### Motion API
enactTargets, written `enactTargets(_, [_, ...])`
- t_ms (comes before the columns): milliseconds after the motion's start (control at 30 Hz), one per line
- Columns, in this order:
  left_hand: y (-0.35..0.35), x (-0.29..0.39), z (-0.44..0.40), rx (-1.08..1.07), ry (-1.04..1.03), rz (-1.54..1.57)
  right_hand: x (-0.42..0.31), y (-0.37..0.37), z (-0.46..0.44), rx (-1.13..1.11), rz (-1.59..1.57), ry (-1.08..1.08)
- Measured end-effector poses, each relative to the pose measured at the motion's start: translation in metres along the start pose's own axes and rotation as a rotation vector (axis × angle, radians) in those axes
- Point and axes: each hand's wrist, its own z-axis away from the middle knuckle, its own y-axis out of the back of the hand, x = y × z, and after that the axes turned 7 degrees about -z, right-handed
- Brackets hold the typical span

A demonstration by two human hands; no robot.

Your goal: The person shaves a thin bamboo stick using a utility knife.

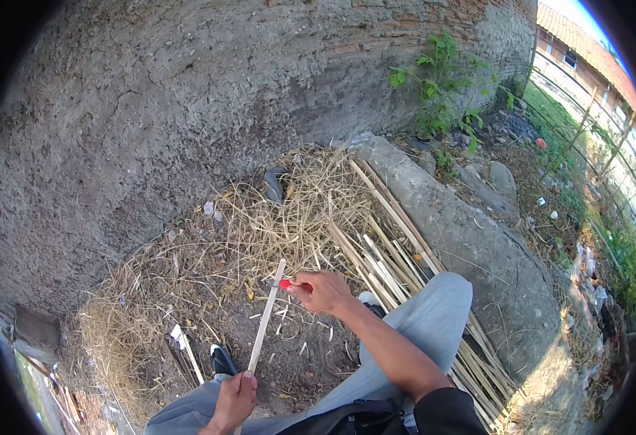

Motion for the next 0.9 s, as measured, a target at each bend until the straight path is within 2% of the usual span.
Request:
enactTargets(133, [-0.001,0.002,0.001,-0.008,0.009,0.03,0.012,-0.014,0.001,-0.028,-0.083,-0.011])
enactTargets(233, [-0.001,-0.001,0.001,-0.012,0.007,0.023,0.014,-0.014,-0.002,-0.034,-0.007,-0.036])
enactTargets(267, [-0.003,-0.005,0.004,-0.006,0.022,0.021,0.02,-0.004,-0.007,-0.019,-0.002,-0.173])
enactTargets(367, [-0.003,-0.013,0.002,-0.024,-0.044,-0.107,0.03,0.005,-0.011,-0.037,-0.046,-0.139])
enactTargets(400, [0.003,-0.01,-0.001,-0.015,-0.043,-0.103,0.023,0.012,-0.014,0.057,-0.018,-0.051])
enactTargets(433, [0.011,-0.004,-0.004,-0.072,0.059,-0.001,0.018,0.017,-0.013,0.146,0.01,0.036])
enactTargets(467, [0.016,-0.002,-0.006,-0.129,0.16,0.104,0.014,0.021,-0.013,0.136,0.01,0.043])
enactTargets(500, [0.017,-0.005,-0.007,-0.122,0.161,0.114,0.011,0.024,-0.012,0.159,-0.082,-0.007])
enactTargets(567, [0.015,-0.011,-0.013,-0.072,-0.05,-0.036,0.018,0.021,-0.011,0.192,-0.245,-0.047])
enactTargets(600, [0.013,-0.015,-0.016,-0.072,-0.048,-0.024,0.016,0.02,-0.01,0.182,-0.238,-0.045])
enactTargets(667, [0.011,-0.021,-0.021,-0.076,-0.024,0.048,0.01,0.018,-0.01,0.158,-0.658,-0.175])
enactTargets(767, [0.01,-0.016,-0.018,-0.087,-0.092,0.055,-0.006,0.024,-0.01,0.103,-0.776,-0.208])
enactTargets(900, [0.004,-0.019,-0.02,-0.094,-0.057,0.088,-0.012,0.018,-0.009,0.099,-0.931,-0.321])
